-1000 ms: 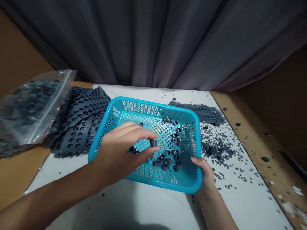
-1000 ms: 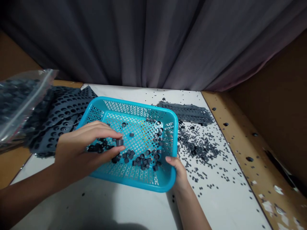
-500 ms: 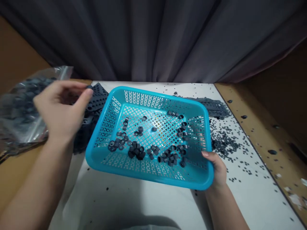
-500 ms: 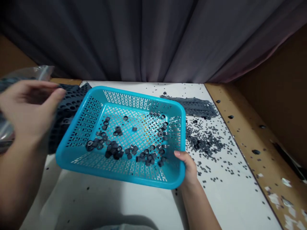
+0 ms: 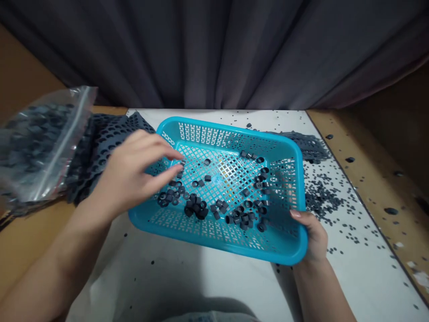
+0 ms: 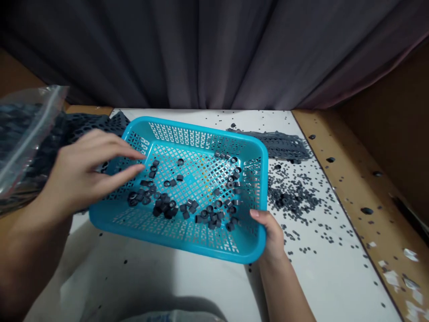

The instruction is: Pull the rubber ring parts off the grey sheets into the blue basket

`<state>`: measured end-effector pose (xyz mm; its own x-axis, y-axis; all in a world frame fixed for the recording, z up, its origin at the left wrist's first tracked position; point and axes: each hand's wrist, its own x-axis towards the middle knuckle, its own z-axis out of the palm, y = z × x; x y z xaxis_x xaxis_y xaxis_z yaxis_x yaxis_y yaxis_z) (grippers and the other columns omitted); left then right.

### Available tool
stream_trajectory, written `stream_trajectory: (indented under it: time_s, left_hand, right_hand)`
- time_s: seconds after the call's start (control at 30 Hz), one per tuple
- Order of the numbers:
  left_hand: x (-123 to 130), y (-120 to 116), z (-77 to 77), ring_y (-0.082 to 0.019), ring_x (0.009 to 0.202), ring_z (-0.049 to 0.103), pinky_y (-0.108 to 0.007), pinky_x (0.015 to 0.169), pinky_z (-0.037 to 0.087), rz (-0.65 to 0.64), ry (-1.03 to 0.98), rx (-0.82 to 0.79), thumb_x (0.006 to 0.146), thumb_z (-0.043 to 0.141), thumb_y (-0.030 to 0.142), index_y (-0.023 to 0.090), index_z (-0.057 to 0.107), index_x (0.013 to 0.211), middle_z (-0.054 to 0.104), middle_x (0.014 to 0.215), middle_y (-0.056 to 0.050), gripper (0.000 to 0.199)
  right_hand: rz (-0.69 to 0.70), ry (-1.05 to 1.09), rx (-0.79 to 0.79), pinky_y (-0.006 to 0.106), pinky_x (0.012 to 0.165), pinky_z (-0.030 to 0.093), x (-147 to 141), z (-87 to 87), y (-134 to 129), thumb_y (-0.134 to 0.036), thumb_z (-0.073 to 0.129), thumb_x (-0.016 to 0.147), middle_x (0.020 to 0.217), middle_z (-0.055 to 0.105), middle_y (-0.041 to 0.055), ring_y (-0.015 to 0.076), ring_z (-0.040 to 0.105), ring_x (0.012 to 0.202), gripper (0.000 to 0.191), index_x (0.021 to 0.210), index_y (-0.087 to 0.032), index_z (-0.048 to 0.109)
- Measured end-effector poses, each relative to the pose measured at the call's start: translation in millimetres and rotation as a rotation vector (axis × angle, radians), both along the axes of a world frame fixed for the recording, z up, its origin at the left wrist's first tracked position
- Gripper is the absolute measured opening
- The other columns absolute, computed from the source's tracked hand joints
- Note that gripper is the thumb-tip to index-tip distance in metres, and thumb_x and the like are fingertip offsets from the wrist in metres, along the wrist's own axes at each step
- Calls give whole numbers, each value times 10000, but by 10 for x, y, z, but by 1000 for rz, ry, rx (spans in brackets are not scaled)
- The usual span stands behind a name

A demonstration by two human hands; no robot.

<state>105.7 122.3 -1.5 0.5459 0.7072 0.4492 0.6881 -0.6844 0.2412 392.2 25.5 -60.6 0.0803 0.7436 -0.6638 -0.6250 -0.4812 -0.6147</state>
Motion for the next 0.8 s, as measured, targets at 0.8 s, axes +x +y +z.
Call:
stream_trajectory:
  time_s: [0.8]
  left_hand:
    - [-277,318,144,-106,621,487,-273,558,367,508,-94,134,821,554,285,188,672,914,592,731,39,178]
  right_hand:
    - [-45,26,-51,483,879,491,-18,130,-47,-300,600,566,902,727,93,346,668,881,518,1067,-187,666]
